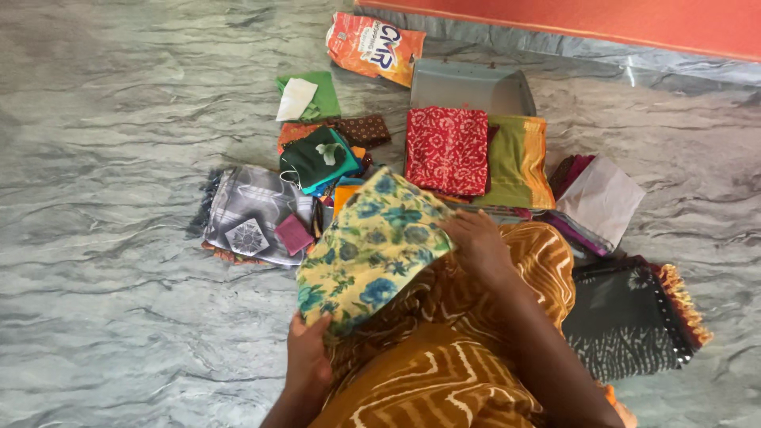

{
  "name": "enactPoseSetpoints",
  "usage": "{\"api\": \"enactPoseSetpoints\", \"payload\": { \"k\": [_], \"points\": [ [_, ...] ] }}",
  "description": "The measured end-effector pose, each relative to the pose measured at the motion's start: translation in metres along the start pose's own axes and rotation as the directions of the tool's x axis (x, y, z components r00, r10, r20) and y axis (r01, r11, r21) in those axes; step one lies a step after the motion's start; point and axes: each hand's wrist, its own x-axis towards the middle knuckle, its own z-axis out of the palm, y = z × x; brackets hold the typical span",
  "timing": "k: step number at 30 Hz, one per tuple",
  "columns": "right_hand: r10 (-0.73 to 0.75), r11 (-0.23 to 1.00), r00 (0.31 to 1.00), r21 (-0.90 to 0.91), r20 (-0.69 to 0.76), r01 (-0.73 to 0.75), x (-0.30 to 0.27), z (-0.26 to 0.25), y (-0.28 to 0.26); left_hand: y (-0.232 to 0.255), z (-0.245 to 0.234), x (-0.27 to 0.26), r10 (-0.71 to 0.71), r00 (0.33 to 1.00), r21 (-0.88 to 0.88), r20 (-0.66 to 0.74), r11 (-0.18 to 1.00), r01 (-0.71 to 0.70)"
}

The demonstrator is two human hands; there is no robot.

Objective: The person organizes various clothes on the floor and packs them into a suitcase by folding and stacking different garments inside.

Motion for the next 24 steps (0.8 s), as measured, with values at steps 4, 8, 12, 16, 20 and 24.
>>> {"api": "enactPoseSetpoints", "payload": {
  "k": [4, 8, 12, 16, 20, 24],
  "points": [
    [-0.016, 0.999, 0.999, 0.040, -0.039, 0.018, -0.013, -0.080, -0.039, 0.038, 0.037, -0.036, 0.411, 0.908, 0.102, 0.077, 0.903, -0.417],
    [0.213, 0.967, 0.958, -0.183, 0.193, -0.178, -0.010, -0.150, -0.052, 0.076, 0.068, -0.035, 0.337, 0.886, 0.278, 0.320, 0.860, -0.427],
    [0.634, 0.771, 0.723, -0.304, 0.276, -0.560, -0.011, -0.192, -0.042, 0.094, 0.124, 0.004, 0.218, 0.821, 0.040, 0.527, 0.959, -0.280],
    [0.375, 0.892, 0.925, -0.250, -0.062, -0.378, -0.023, -0.219, -0.008, 0.108, 0.217, 0.046, 0.047, 0.781, 0.184, 0.623, 0.961, -0.206],
    [0.160, 0.882, 0.954, -0.396, -0.255, -0.254, -0.029, -0.249, 0.008, 0.110, 0.282, 0.043, 0.119, 0.609, 0.061, 0.785, 0.962, -0.266],
    [0.069, 0.838, 0.918, -0.476, -0.390, -0.266, -0.063, -0.273, -0.010, 0.101, 0.281, 0.016, 0.109, 0.523, 0.056, 0.845, 0.955, -0.290]
  ]
}}
